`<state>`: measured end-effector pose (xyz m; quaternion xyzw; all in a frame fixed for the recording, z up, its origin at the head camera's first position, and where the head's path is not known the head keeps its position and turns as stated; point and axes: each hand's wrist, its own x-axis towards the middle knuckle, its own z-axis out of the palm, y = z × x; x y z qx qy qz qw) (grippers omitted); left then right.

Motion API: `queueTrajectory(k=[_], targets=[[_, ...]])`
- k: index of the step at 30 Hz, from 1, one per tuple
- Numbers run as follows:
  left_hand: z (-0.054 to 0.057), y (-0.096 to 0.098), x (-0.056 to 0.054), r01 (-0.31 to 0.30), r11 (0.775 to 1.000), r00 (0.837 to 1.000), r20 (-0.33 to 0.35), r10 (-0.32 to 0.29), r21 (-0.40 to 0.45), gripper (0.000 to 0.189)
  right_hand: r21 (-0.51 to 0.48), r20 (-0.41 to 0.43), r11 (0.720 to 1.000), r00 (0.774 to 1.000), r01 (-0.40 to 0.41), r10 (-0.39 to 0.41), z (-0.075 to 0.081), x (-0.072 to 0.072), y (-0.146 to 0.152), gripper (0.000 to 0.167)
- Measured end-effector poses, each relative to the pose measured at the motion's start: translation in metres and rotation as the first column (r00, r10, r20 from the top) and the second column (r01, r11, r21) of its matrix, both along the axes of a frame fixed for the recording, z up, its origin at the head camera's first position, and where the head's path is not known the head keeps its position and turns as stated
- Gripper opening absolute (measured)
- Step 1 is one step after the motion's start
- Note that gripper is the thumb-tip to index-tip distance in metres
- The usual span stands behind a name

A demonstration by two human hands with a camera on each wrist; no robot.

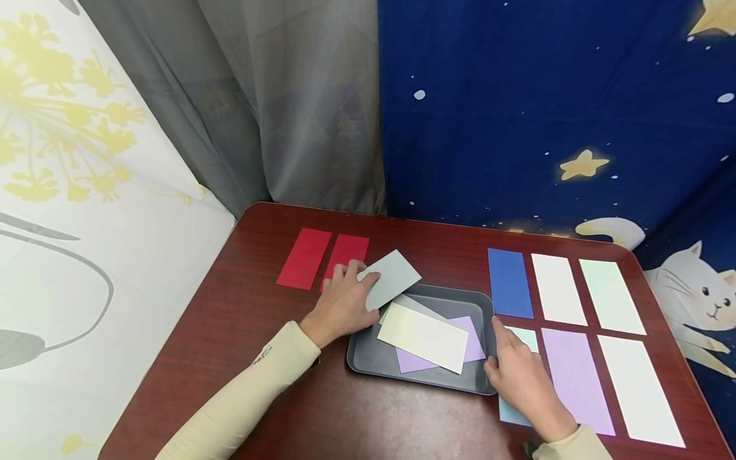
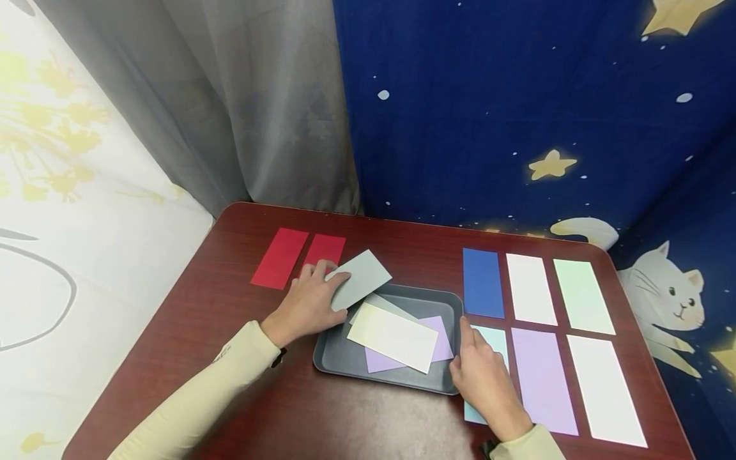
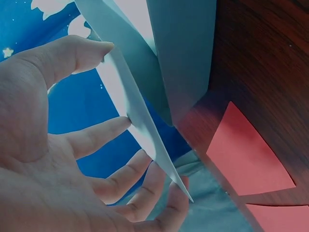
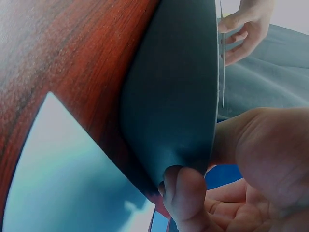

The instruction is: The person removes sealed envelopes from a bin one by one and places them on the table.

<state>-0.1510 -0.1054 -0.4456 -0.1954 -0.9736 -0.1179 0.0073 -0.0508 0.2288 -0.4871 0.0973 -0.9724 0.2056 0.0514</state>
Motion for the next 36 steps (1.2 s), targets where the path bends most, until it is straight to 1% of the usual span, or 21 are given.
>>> queueTrajectory(k=[6,15,21,27,36], targets=[[0.000,-0.003,-0.001,-0.005,1.000,1.000,0.006,0.005,0.016,0.071,-0.001,0.003,1.000,1.000,0.002,-0.002,0.000,0.000,0.000,0.074],[0.000,-0.010,-0.004,-0.036,0.999,0.999,0.027,0.036,0.027,0.071,0.003,0.000,1.000,1.000,0.001,-0.001,0.000,0.000,0.000,0.074],[-0.002,-0.016,-0.007,-0.059,0.997,0.997,0.054,0.057,0.048,0.075,0.004,-0.006,1.000,1.000,0.000,0.000,-0.001,0.000,0.000,0.074],[-0.001,-0.020,-0.009,-0.083,0.994,0.994,0.082,0.077,0.071,0.079,0.004,-0.003,1.000,1.000,0.000,0.000,-0.002,0.000,0.001,0.073],[0.000,-0.028,-0.013,-0.117,0.989,0.990,0.093,0.109,0.095,0.081,0.007,0.003,1.000,1.000,-0.001,0.001,-0.002,0.000,0.001,0.073]])
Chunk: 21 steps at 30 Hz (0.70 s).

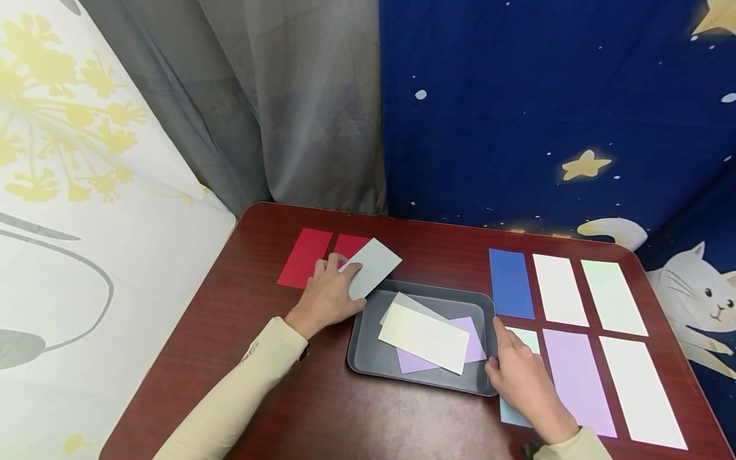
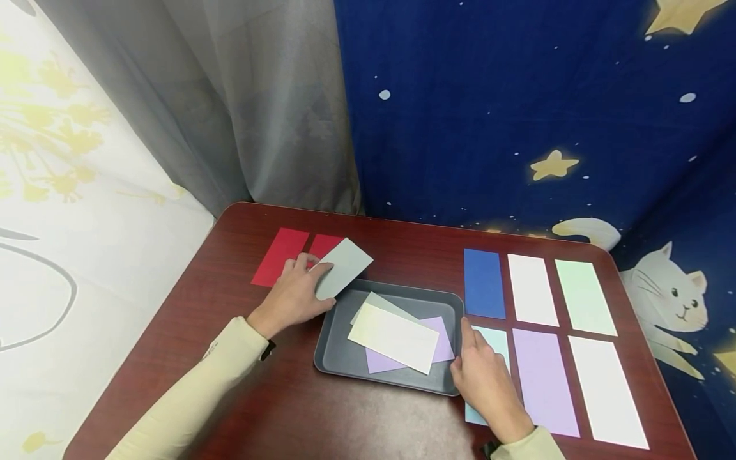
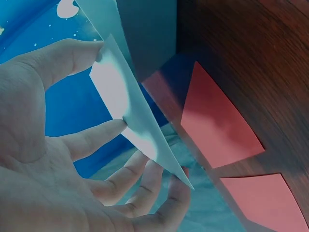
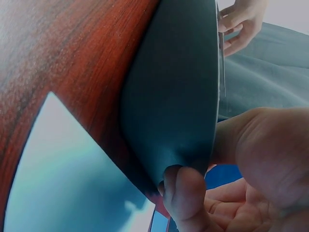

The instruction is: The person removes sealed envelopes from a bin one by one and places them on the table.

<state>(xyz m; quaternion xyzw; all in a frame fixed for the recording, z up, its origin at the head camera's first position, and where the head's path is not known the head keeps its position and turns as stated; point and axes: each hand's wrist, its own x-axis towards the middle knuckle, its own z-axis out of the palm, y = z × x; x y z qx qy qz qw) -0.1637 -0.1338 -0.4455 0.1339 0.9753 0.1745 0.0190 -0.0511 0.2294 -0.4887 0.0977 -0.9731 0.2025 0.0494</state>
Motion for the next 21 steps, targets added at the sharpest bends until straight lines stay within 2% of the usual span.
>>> queueTrajectory(k=[21], targets=[[-0.007,-0.023,-0.013,-0.082,0.997,0.996,0.022,0.081,0.009,0.081,-0.002,0.017,1.000,1.000,0.010,-0.010,0.001,-0.001,-0.001,0.074]])
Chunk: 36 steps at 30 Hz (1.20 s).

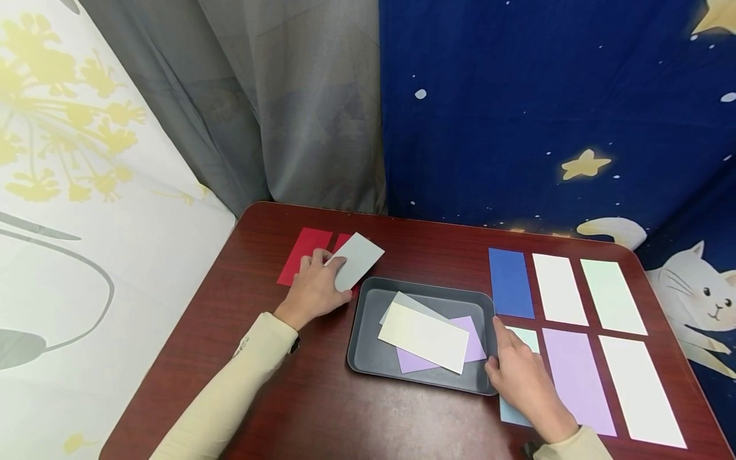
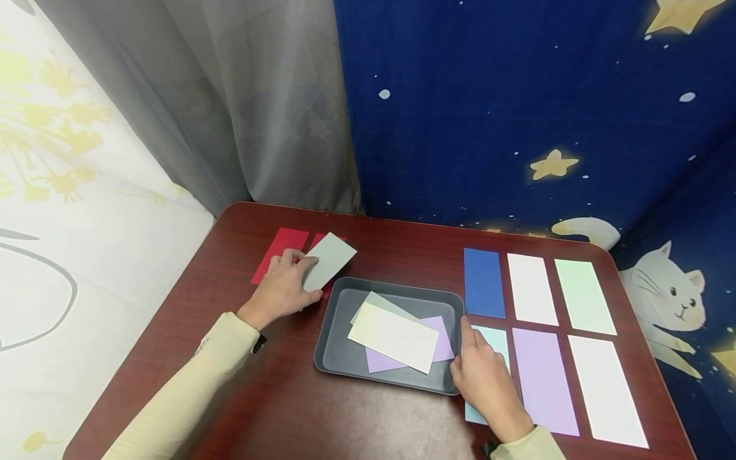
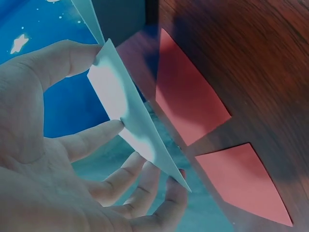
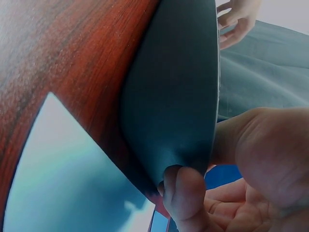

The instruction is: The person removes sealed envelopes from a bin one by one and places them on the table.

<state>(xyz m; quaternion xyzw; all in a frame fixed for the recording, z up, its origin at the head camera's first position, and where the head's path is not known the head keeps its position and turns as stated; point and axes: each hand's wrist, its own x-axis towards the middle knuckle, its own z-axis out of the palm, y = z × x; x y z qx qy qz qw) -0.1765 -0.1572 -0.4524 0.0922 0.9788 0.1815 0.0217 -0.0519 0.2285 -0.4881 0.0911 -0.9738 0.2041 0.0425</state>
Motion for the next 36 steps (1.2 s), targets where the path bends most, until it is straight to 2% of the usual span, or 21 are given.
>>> queueTrajectory(k=[9,36], targets=[[-0.005,-0.011,-0.007,-0.038,0.999,0.999,0.020,0.038,-0.002,0.085,-0.002,0.012,1.000,1.000,0.000,0.000,0.001,0.000,-0.001,0.075],[-0.020,-0.043,-0.025,-0.102,0.995,0.993,0.063,0.102,0.006,0.081,-0.004,-0.004,1.000,1.000,-0.004,0.004,0.001,0.000,0.000,0.075]])
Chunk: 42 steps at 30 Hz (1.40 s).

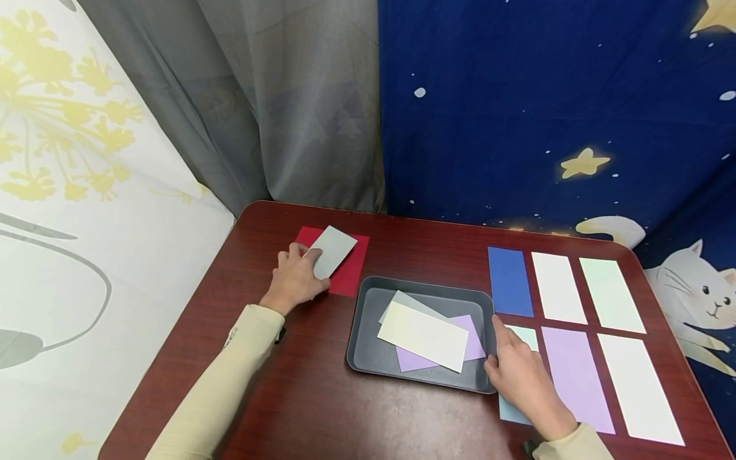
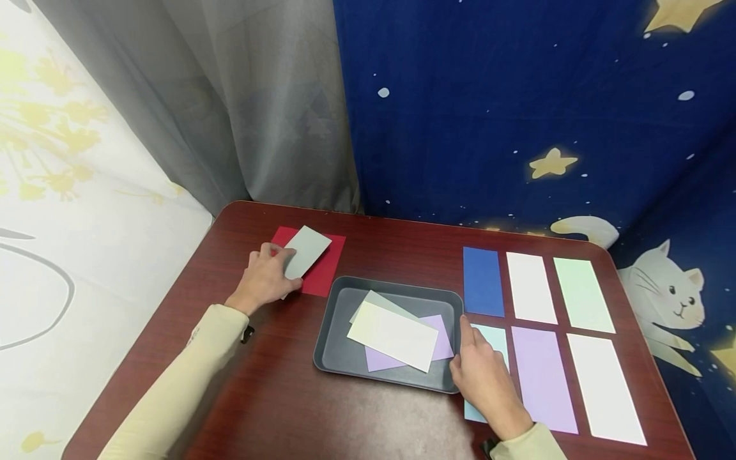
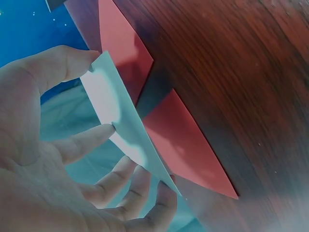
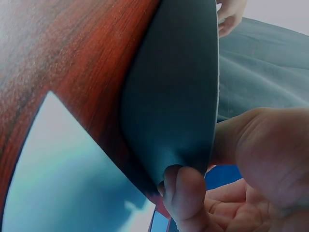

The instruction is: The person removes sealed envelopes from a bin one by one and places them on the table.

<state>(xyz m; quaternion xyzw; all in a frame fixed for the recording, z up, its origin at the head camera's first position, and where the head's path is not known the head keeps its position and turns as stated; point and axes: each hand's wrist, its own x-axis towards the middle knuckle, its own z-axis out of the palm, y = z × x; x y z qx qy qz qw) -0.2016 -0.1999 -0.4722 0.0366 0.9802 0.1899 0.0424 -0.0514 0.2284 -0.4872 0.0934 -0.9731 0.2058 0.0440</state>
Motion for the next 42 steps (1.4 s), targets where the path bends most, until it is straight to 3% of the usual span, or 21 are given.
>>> queueTrajectory(k=[42], targets=[[-0.016,-0.046,-0.025,-0.119,0.993,0.992,0.030,0.119,0.010,0.075,-0.009,0.017,1.000,1.000,0.009,-0.009,-0.002,-0.001,0.001,0.076]])
